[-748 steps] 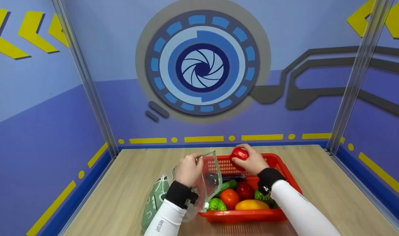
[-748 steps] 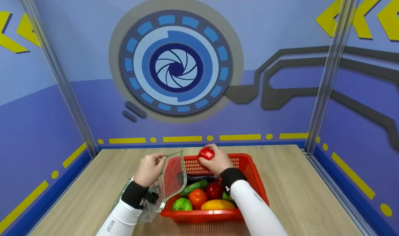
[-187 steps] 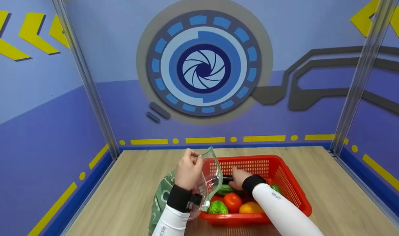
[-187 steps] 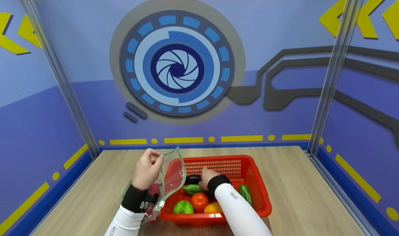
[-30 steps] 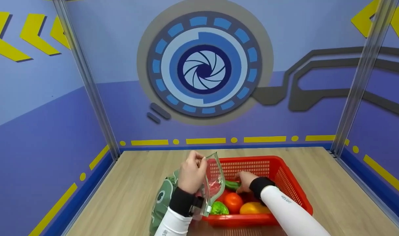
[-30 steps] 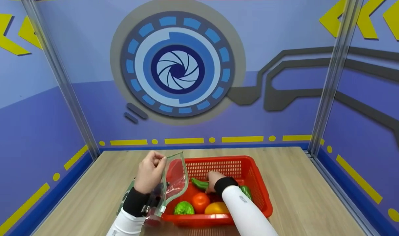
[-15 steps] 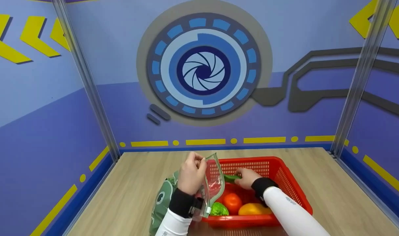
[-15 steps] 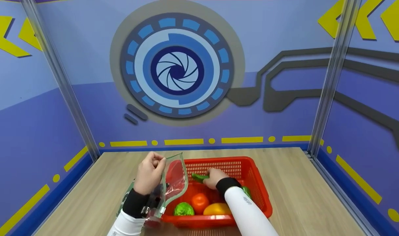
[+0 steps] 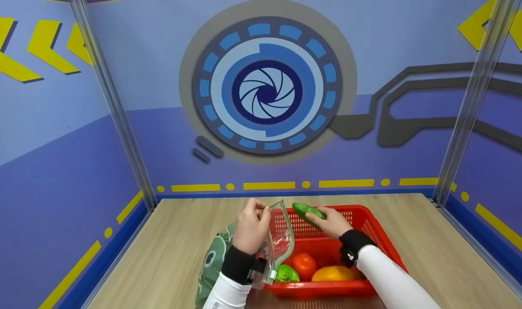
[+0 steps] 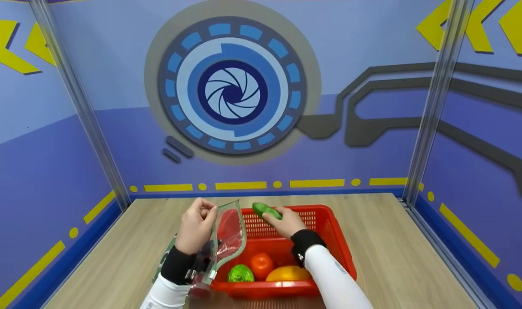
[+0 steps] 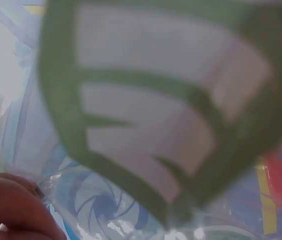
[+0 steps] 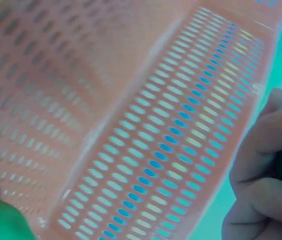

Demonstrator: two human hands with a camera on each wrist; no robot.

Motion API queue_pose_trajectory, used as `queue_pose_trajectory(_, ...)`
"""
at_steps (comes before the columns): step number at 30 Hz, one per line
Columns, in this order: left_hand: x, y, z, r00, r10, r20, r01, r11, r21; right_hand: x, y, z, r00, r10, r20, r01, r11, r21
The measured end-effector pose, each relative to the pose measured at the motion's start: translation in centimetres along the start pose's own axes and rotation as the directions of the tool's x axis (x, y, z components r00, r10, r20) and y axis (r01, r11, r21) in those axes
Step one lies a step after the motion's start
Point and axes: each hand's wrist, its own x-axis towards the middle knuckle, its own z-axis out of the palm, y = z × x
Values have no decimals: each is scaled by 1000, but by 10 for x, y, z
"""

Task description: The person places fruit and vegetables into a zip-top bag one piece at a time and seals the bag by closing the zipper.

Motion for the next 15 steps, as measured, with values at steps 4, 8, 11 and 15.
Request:
queue_pose_trajectory(4, 0, 0, 0, 1000, -12, 7, 12, 1000, 0, -3, -9, -12, 1000, -15, -16, 16, 997, 73)
queue_pose_trajectory(8, 0, 1, 0, 1000, -20, 8, 20, 1000, 9, -9, -24, -23, 997, -78, 0, 78, 995, 68)
queue_pose_trajectory(11, 0, 2, 0, 1000, -13, 3, 13, 1000, 10, -16, -37, -32, 987, -158, 14, 158, 987, 43)
queue_pose_trajectory(15, 1, 3, 0, 1000, -2, -6, 2, 1000, 13, -26, -54, -41, 962, -264, 76, 263, 965, 24)
